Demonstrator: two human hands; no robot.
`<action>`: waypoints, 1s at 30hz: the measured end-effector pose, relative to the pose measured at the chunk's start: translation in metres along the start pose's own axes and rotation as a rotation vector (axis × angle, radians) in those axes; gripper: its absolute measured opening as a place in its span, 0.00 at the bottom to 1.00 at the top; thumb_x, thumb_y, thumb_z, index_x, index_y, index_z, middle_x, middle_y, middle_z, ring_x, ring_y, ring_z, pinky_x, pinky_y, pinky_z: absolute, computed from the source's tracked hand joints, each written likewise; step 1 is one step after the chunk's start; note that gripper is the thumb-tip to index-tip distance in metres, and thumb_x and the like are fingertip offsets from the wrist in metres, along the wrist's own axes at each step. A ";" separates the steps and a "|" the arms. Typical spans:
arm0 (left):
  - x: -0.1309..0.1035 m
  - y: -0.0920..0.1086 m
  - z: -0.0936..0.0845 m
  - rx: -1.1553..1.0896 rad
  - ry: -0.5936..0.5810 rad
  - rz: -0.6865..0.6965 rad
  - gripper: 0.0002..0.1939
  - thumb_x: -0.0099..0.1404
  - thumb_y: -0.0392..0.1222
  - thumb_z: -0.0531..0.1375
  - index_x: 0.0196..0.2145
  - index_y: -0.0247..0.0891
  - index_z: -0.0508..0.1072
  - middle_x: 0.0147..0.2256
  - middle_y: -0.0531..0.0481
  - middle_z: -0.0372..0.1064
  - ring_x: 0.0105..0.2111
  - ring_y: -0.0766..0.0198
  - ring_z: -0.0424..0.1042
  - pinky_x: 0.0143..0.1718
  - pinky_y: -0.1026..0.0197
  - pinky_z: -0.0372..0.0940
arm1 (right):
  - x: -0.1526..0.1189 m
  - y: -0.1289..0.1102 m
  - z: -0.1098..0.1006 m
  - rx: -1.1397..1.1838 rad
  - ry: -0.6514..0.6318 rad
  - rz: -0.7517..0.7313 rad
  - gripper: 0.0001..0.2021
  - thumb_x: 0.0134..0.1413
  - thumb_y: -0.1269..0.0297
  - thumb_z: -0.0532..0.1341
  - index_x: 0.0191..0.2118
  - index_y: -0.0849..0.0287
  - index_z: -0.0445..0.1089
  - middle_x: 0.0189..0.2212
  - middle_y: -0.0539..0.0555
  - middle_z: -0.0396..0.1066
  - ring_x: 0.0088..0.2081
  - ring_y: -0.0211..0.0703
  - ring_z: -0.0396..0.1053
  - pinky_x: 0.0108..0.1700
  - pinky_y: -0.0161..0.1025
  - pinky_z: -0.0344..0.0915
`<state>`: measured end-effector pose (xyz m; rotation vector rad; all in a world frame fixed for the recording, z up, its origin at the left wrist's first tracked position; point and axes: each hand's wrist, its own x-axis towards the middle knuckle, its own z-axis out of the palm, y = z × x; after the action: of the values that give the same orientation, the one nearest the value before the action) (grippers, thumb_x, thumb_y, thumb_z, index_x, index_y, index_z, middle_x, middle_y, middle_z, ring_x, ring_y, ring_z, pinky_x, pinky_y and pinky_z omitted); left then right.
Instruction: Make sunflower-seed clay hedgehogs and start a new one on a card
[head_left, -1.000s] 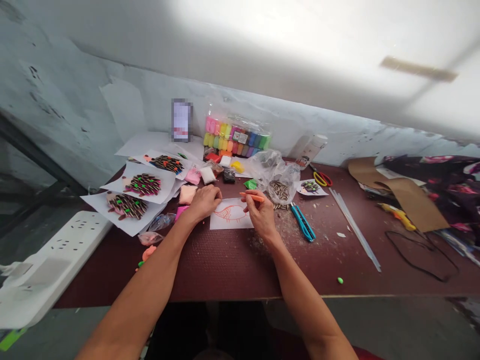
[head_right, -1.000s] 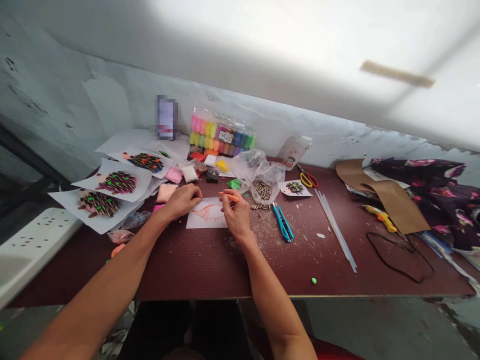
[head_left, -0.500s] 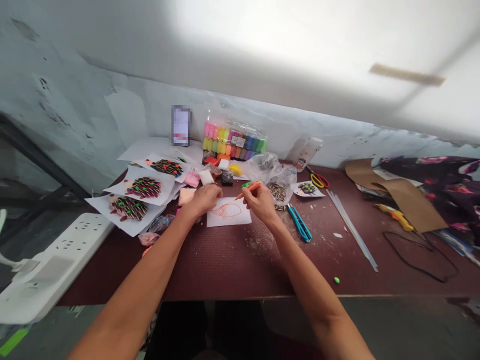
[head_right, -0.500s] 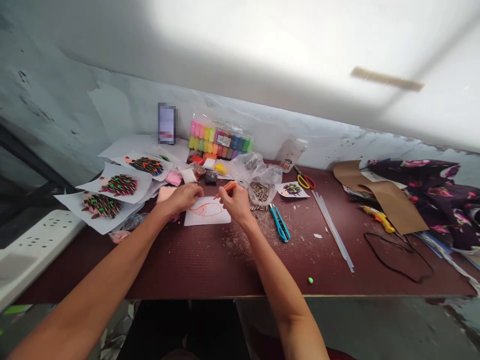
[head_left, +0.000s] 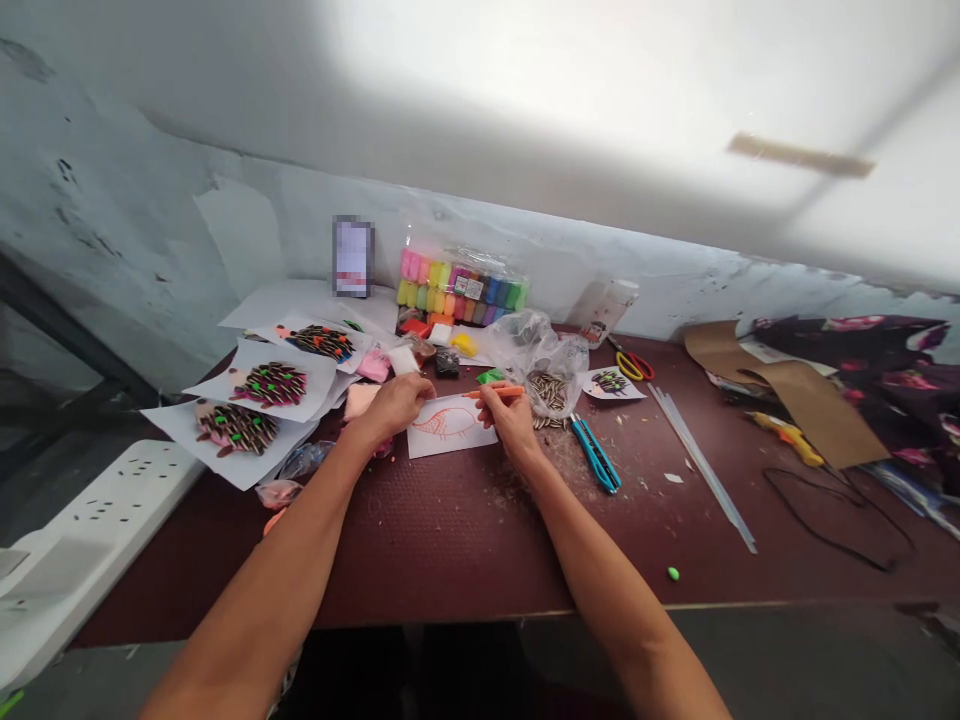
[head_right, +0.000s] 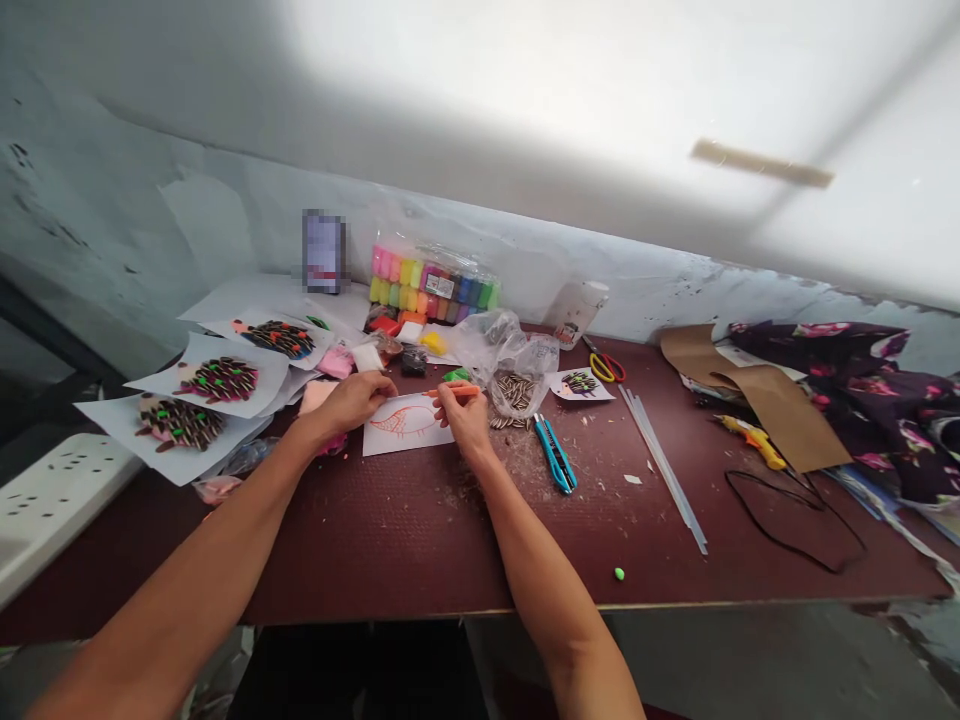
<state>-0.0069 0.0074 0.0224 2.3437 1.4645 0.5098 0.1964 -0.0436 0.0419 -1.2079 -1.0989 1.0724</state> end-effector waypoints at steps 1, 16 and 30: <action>0.000 0.000 0.000 -0.001 -0.003 0.011 0.17 0.60 0.28 0.53 0.39 0.36 0.80 0.39 0.45 0.78 0.40 0.60 0.75 0.46 0.61 0.68 | -0.001 0.000 0.000 -0.023 0.009 -0.009 0.19 0.42 0.47 0.67 0.29 0.59 0.68 0.20 0.48 0.70 0.17 0.34 0.65 0.17 0.30 0.59; -0.005 0.004 0.003 -0.009 0.049 0.019 0.16 0.63 0.29 0.53 0.38 0.38 0.80 0.39 0.44 0.75 0.42 0.58 0.73 0.49 0.58 0.67 | -0.020 0.009 0.011 -0.358 -0.029 -0.227 0.12 0.55 0.56 0.59 0.26 0.57 0.71 0.23 0.49 0.70 0.23 0.37 0.66 0.27 0.35 0.62; -0.005 0.004 0.005 -0.008 0.053 0.012 0.16 0.62 0.28 0.53 0.38 0.37 0.80 0.38 0.44 0.76 0.42 0.59 0.73 0.48 0.58 0.67 | -0.023 0.011 0.012 -0.520 -0.100 -0.279 0.12 0.59 0.55 0.59 0.30 0.56 0.74 0.26 0.51 0.74 0.26 0.40 0.68 0.31 0.36 0.63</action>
<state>-0.0033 0.0007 0.0196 2.3513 1.4699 0.5834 0.1809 -0.0637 0.0304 -1.3553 -1.6369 0.6534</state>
